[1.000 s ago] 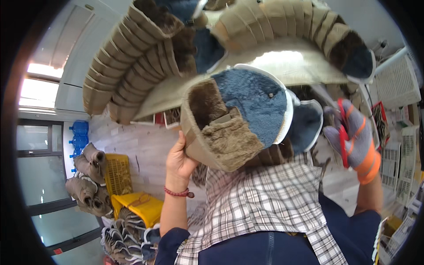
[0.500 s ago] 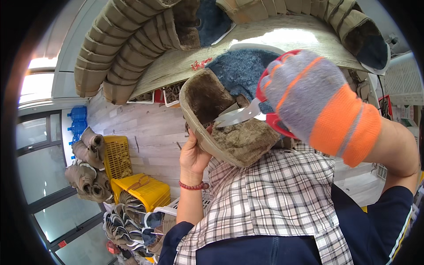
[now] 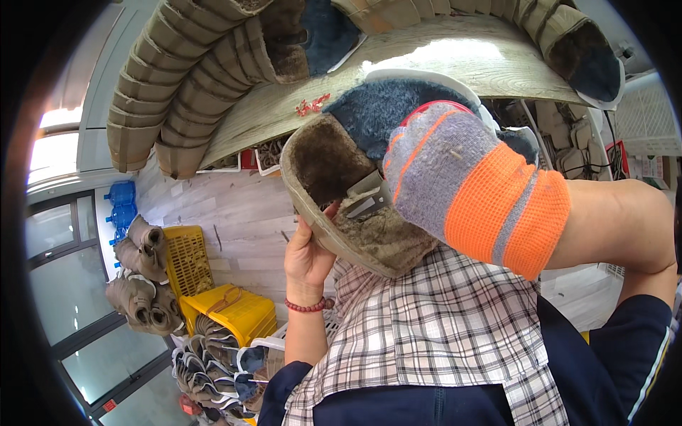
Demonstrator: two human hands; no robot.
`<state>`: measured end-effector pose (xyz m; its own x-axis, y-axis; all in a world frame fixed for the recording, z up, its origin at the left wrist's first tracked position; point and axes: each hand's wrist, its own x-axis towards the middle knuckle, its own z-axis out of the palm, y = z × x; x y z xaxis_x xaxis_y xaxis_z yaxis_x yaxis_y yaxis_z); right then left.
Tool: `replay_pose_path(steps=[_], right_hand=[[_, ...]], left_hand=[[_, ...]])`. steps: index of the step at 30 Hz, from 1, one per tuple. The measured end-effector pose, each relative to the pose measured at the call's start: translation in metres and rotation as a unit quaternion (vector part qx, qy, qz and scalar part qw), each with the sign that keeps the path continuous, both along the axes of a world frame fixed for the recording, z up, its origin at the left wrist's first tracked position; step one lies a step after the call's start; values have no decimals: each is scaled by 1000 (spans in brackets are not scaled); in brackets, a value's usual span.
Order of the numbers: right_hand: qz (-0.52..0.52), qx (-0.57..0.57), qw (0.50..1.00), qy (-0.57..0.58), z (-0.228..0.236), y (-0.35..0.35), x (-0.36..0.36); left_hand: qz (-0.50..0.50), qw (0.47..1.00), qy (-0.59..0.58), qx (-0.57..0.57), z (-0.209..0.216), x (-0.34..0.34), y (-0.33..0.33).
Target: The person trims the inner lining of several beige slip-on shoes using scissors, then sprays the interior with a green spray bottle. The shoes are handled one at a time and placed back on the workbench after trimming.
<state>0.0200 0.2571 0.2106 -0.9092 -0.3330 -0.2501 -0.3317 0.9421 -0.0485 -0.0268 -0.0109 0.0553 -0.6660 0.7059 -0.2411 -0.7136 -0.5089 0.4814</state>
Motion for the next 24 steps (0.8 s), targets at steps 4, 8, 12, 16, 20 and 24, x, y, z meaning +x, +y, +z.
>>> replay_pose_path(steps=[4, 8, 12, 16, 20, 24], right_hand=[[3, -34, 995, 92, -10, 1, 8], [-15, -2, 996, 92, 8, 10, 21], [-113, -162, 962, 188, 13, 53, 41], [-271, -516, 803, 123, 13, 39, 59], [-263, -609, 733, 154, 1, 13, 58], [-290, -505, 734, 349, -17, 37, 84]], left_hand=[[-8, 1000, 6, -6, 4, 0, 3], [-26, 1000, 15, -4, 3, -7, 8], [17, 999, 24, -24, 10, 3, 2], [-39, 997, 63, -18, 53, -9, 55], [-97, 976, 194, -20, 103, -7, 135], [4, 923, 352, -156, 99, -18, 132]])
